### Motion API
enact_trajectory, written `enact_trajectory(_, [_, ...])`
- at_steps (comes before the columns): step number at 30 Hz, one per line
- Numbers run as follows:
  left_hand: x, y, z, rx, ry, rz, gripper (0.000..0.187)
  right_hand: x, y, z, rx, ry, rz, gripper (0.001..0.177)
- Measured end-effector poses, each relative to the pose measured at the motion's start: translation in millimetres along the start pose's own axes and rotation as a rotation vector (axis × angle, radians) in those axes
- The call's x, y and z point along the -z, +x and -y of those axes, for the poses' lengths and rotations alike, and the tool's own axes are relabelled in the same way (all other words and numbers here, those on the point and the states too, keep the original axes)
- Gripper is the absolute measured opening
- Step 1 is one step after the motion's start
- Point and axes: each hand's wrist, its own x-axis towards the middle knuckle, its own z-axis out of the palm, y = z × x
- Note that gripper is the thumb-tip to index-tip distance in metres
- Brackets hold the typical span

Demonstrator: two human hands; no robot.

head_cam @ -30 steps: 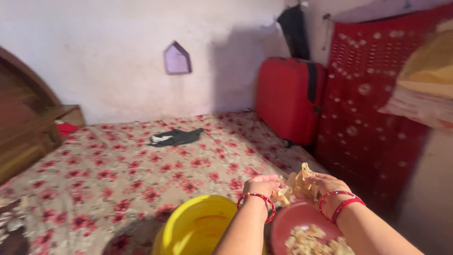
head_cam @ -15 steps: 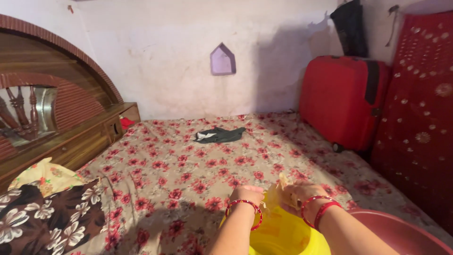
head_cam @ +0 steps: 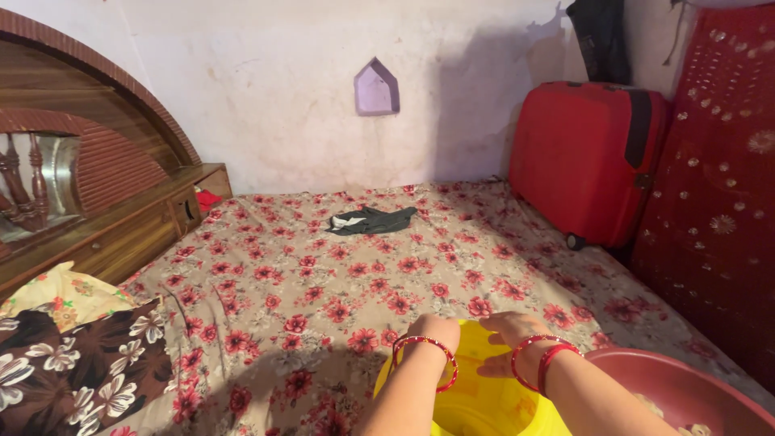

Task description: The person sorts dried food items by hand from a red bowl into a yellow container. They then transfer more items from a red plate into the same container, close the lid, and move the container to a nearby table.

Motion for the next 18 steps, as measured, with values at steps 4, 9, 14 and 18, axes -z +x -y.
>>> enact_trajectory(4, [1.6,-13.5,-25.6,-0.152,-0.039,-0.055,0.041,9.9,-10.0,3.0,0.053,0.09,-0.032,0.04])
enact_trajectory(9, [-10.5,-37.8,-71.2,-0.247,-0.436,0.123,0.031,52.1,-7.4,15.5,0.303,0.239,0.011,0.032])
enact_trajectory(14, [-64.7,-54.1,-108.4,-0.23,-0.588,0.301,0.031,114.9,-8.0,18.9,0.351,0.353,-0.046,0.028])
enact_trajectory(18, [-131.7,-59.4,-120.2,-0.262,-0.717,0.443,0.037,166.3,-2.9,11.2,0.272,0.407,-0.153,0.032])
